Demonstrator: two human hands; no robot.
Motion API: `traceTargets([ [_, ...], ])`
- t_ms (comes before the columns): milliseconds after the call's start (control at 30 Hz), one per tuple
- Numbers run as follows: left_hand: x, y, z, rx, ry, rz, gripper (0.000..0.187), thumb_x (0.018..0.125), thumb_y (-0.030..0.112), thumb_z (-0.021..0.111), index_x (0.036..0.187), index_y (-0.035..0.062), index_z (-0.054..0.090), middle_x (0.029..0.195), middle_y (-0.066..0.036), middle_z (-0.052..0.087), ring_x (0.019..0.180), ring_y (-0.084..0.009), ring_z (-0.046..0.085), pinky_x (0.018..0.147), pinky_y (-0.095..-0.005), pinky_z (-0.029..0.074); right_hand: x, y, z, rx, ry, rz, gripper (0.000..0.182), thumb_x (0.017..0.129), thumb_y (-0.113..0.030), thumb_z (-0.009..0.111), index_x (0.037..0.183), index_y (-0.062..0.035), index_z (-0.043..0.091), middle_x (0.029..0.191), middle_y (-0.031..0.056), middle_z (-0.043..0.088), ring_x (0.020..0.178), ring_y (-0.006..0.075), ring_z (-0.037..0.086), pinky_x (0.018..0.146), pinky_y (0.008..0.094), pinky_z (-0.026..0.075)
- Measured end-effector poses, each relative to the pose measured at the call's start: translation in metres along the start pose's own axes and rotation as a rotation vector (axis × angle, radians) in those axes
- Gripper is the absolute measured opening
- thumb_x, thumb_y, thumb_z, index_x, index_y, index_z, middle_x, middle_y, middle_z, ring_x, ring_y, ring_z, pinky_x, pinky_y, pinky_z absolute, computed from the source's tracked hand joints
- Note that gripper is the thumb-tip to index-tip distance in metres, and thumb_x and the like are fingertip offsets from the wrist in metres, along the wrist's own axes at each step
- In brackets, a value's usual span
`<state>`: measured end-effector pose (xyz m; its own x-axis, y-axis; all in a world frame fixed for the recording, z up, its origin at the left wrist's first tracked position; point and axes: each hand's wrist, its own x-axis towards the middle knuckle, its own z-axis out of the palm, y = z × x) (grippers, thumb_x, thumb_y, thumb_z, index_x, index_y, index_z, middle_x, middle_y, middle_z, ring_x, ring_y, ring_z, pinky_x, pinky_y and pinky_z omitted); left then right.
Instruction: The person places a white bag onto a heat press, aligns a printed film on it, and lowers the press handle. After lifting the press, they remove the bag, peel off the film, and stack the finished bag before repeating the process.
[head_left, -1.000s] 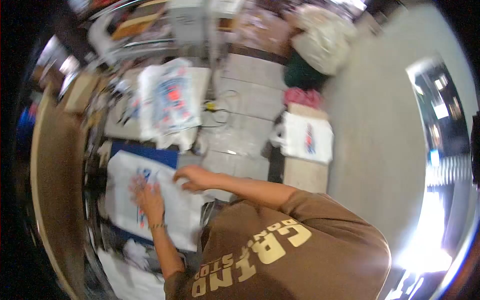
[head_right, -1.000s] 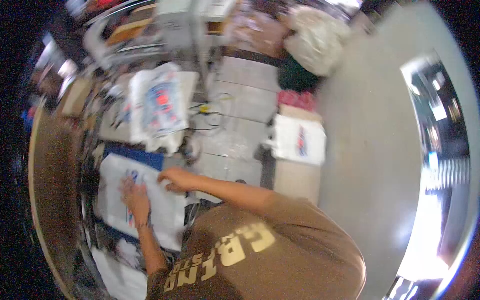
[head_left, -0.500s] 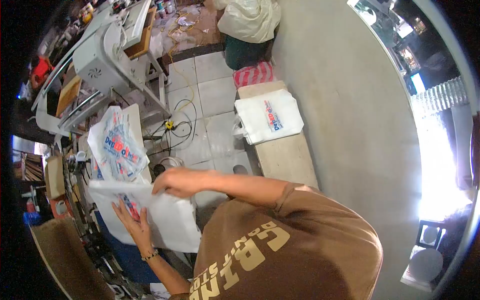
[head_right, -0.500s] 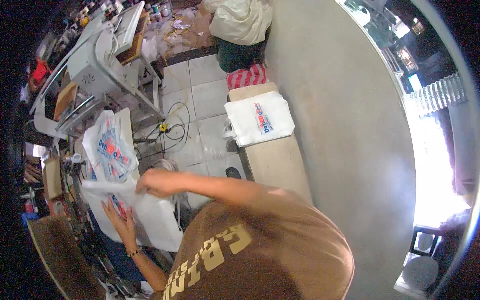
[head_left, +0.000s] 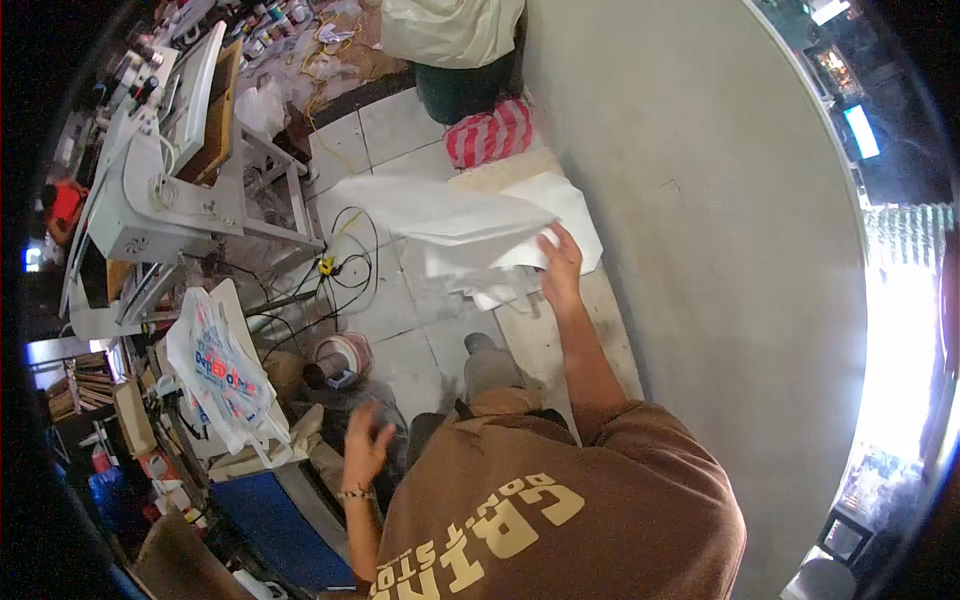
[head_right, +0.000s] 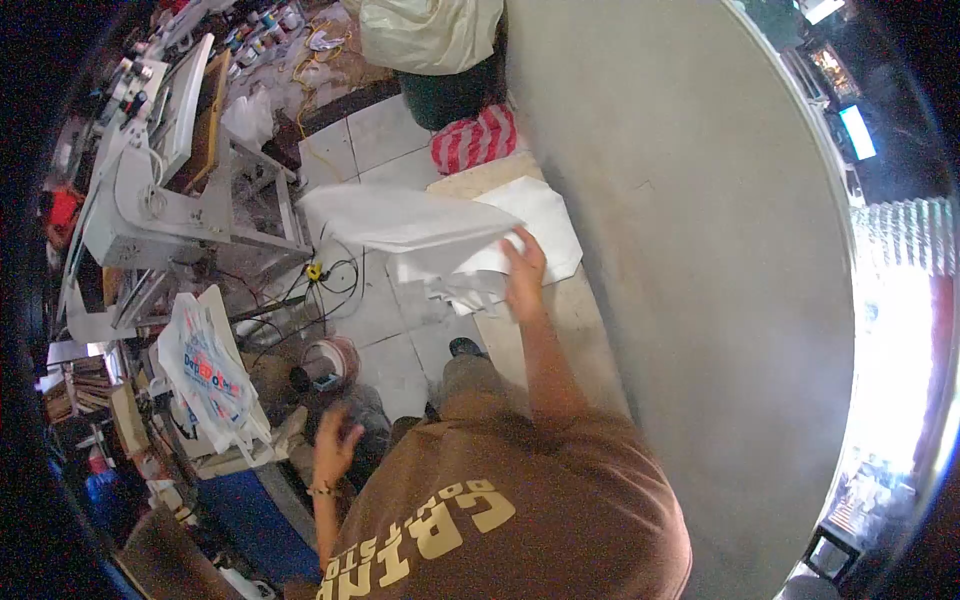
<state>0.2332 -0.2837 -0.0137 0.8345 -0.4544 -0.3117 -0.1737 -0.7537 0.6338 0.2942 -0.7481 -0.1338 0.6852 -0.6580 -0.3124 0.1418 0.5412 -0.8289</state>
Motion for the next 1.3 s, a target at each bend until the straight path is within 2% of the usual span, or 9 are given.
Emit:
traceTargets([
  [133, -0.033, -0.021, 0.018, -0.017, -0.242, -0.370, 0.046, 0.091, 0.022, 0.071, 0.130, 0.0008, 0.059, 0.132, -0.021, 0.059, 0.104, -0.0324, 0.065, 0.088, -0.0411, 0.053, 0.028, 0.074, -0.076, 0.163, 0.389, 0.200, 0.054, 0.090, 0.001, 0.065, 0.141, -0.0033, 0.047, 0.140, 0.0138, 0.051, 0.124, 0.0302, 0.052, 0.101, 0.0439, 0.047],
  [200, -0.054, -0.045, 0.021, -0.052, -0.289, -0.510, 0.047, 0.091, 0.025, 0.071, 0.130, 0.0011, 0.060, 0.130, -0.021, 0.061, 0.099, -0.0326, 0.067, 0.087, -0.0420, 0.053, 0.038, 0.142, -0.120, 0.347, 0.660, 0.364, 0.057, 0.092, 0.004, 0.060, 0.144, -0.0127, 0.043, 0.145, 0.0107, 0.043, 0.123, 0.0260, 0.051, 0.092, 0.0442, 0.051],
  [467, -0.086, -0.087, 0.007, 0.004, -0.119, -0.643, 0.049, 0.092, 0.033, 0.070, 0.128, 0.0004, 0.062, 0.117, -0.022, 0.068, 0.111, -0.0315, 0.067, 0.094, -0.0391, 0.051, 0.009, 0.206, -0.113, 0.017, 0.526, 0.603, 0.070, 0.086, 0.010, 0.060, 0.145, -0.0227, 0.042, 0.144, 0.0105, 0.041, 0.113, 0.0280, 0.054, 0.087, 0.0437, 0.052],
  [767, -0.076, -0.091, 0.035, -0.175, -0.079, -0.673, 0.047, 0.091, 0.029, 0.072, 0.127, 0.0012, 0.064, 0.112, -0.019, 0.071, 0.101, -0.0297, 0.069, 0.090, -0.0381, 0.052, 0.003, 0.242, -0.086, 0.492, 0.460, 0.641, 0.091, 0.085, 0.010, 0.064, 0.155, -0.0306, 0.021, 0.145, 0.0176, 0.039, 0.116, 0.0317, 0.052, 0.092, 0.0517, 0.051],
  [833, -0.076, -0.092, 0.036, -0.151, -0.109, -0.695, 0.045, 0.091, 0.028, 0.072, 0.127, 0.0006, 0.064, 0.111, -0.019, 0.071, 0.101, -0.0298, 0.069, 0.089, -0.0377, 0.052, 0.005, 0.235, -0.065, 0.263, 0.671, 0.611, 0.083, 0.087, 0.012, 0.059, 0.151, -0.0269, 0.025, 0.140, 0.0190, 0.044, 0.118, 0.0327, 0.051, 0.095, 0.0537, 0.050],
  [933, -0.076, -0.083, 0.031, -0.117, -0.147, -0.695, 0.044, 0.092, 0.027, 0.071, 0.125, -0.0007, 0.065, 0.111, -0.019, 0.071, 0.100, -0.0292, 0.069, 0.089, -0.0372, 0.052, 0.009, 0.294, -0.104, 0.182, 0.601, 0.630, 0.060, 0.089, 0.011, 0.055, 0.140, -0.0152, 0.038, 0.126, 0.0178, 0.054, 0.110, 0.0320, 0.056, 0.092, 0.0519, 0.052],
  [1033, -0.079, -0.077, 0.032, -0.147, -0.125, -0.682, 0.044, 0.092, 0.027, 0.070, 0.125, -0.0023, 0.065, 0.112, -0.019, 0.071, 0.100, -0.0273, 0.069, 0.088, -0.0369, 0.053, -0.003, 0.277, -0.093, 0.436, 0.636, 0.581, 0.035, 0.091, 0.007, 0.056, 0.122, -0.0069, 0.050, 0.109, 0.0134, 0.059, 0.098, 0.0302, 0.061, 0.087, 0.0466, 0.054],
  [1133, -0.090, -0.084, 0.035, -0.209, -0.123, -0.706, 0.044, 0.093, 0.028, 0.070, 0.124, -0.0036, 0.064, 0.111, -0.019, 0.071, 0.099, -0.0249, 0.069, 0.087, -0.0364, 0.053, -0.006, 0.268, -0.088, 0.423, 0.601, 0.701, 0.022, 0.093, 0.000, 0.061, 0.113, -0.0046, 0.056, 0.100, 0.0091, 0.060, 0.084, 0.0252, 0.062, 0.074, 0.0393, 0.057],
  [1300, -0.101, -0.089, 0.037, -0.175, -0.202, -0.793, 0.047, 0.094, 0.028, 0.069, 0.127, -0.0049, 0.062, 0.111, -0.018, 0.071, 0.099, -0.0228, 0.068, 0.086, -0.0357, 0.053, 0.011, 0.284, -0.109, 0.113, 0.542, 0.866, 0.019, 0.098, -0.012, 0.060, 0.114, -0.0032, 0.056, 0.101, 0.0087, 0.064, 0.084, 0.0204, 0.065, 0.061, 0.0319, 0.057],
])
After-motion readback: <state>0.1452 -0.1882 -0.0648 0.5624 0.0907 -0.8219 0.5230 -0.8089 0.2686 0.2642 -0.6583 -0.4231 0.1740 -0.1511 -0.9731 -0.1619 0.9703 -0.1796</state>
